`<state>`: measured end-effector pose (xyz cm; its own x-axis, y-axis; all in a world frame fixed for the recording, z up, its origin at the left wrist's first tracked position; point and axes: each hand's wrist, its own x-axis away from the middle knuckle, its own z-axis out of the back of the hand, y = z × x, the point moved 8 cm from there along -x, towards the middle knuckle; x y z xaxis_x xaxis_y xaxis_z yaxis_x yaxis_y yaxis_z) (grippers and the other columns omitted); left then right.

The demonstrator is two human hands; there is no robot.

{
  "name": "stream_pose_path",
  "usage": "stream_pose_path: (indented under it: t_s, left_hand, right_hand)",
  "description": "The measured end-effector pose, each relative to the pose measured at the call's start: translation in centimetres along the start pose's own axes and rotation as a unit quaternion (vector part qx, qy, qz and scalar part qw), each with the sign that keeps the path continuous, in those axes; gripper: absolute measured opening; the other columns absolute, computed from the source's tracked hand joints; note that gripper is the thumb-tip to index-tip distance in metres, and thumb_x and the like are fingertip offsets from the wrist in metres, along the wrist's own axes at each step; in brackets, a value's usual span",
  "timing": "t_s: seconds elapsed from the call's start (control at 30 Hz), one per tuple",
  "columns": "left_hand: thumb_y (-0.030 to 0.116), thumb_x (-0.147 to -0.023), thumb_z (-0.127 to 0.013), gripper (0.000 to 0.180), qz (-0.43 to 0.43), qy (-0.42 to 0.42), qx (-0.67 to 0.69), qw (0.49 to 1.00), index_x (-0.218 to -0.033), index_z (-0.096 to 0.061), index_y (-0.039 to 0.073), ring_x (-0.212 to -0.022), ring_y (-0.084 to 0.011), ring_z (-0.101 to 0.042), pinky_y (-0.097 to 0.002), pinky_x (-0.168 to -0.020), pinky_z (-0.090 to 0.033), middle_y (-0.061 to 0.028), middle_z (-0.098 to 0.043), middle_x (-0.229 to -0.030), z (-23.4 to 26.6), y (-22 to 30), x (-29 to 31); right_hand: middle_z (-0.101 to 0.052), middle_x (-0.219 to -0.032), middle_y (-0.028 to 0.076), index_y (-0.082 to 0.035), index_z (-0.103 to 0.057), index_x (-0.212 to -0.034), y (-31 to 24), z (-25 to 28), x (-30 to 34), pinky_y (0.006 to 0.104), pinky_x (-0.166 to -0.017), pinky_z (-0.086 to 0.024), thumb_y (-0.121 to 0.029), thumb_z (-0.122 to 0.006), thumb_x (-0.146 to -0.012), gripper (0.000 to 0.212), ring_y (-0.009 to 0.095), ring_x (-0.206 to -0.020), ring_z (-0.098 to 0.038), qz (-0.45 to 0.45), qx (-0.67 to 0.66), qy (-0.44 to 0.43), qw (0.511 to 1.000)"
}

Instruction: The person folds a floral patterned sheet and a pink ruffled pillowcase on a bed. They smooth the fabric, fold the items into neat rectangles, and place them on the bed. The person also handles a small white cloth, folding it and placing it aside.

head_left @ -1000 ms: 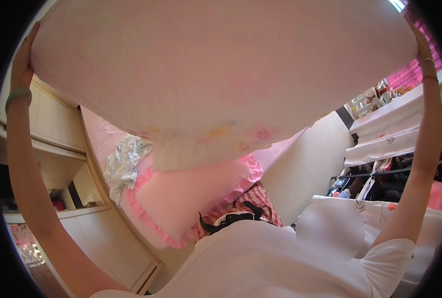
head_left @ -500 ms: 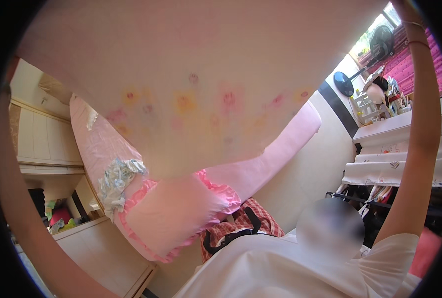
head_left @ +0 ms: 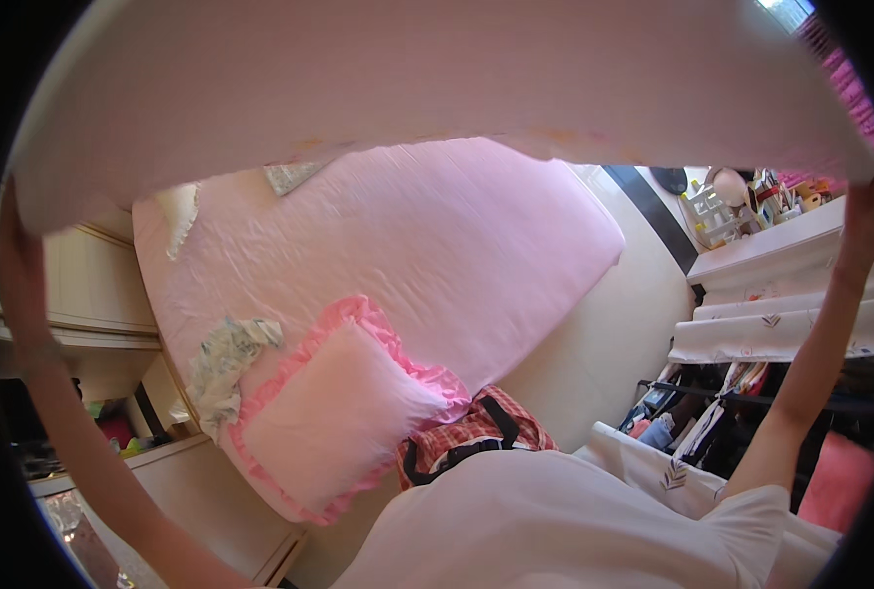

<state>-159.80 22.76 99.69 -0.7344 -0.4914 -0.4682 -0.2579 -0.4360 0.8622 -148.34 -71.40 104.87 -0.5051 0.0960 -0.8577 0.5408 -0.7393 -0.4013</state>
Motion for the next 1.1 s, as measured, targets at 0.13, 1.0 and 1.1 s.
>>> stream_pose_path:
  t_s: [0.13, 1.0, 1.1]
  left_hand:
    - [0.028, -0.098, -0.052, 0.041, 0.159, -0.017, 0.071, 0.985, -0.130, -0.048, 0.003, -0.105, -0.0097, -0.051, -0.0252, -0.091, -0.041, -0.0042, -0.055, -0.120, -4.0, -10.1, 15.8]
    - [0.022, -0.096, -0.057, 0.016, 0.466, -0.174, -0.013, 0.868, -0.095, -0.061, 0.007, -0.083, -0.0052, -0.053, -0.0207, -0.077, -0.041, 0.0038, -0.059, -0.090, -11.4, -42.2, 31.2]
    - [0.025, -0.096, -0.055, 0.021, 0.447, -0.194, -0.032, 0.872, -0.099, -0.061, 0.005, -0.081, -0.0056, -0.052, -0.0211, -0.075, -0.043, 0.0039, -0.057, -0.089, -19.2, -47.2, 23.2]
  right_hand:
    - [-0.050, -0.135, 0.009, 0.000, -0.039, -0.140, 3.7, 3.0, 21.9, 0.0335, -0.106, -0.036, -0.021, -0.050, -0.098, 0.047, 0.018, -0.124, -0.047, -0.324, -0.306, 0.075, 0.892]
    - [-0.059, -0.081, 0.000, -0.005, -0.066, -0.090, 18.0, -17.4, 53.7, 0.0221, -0.057, -0.047, -0.009, -0.045, -0.090, 0.021, 0.009, -0.071, -0.056, -0.630, -0.056, -0.241, 0.736]
    - [-0.061, -0.079, 0.001, -0.004, -0.067, -0.090, 25.5, -25.5, 52.5, 0.0220, -0.054, -0.042, -0.011, -0.046, -0.089, 0.023, 0.008, -0.067, -0.054, -0.606, -0.026, -0.274, 0.747]
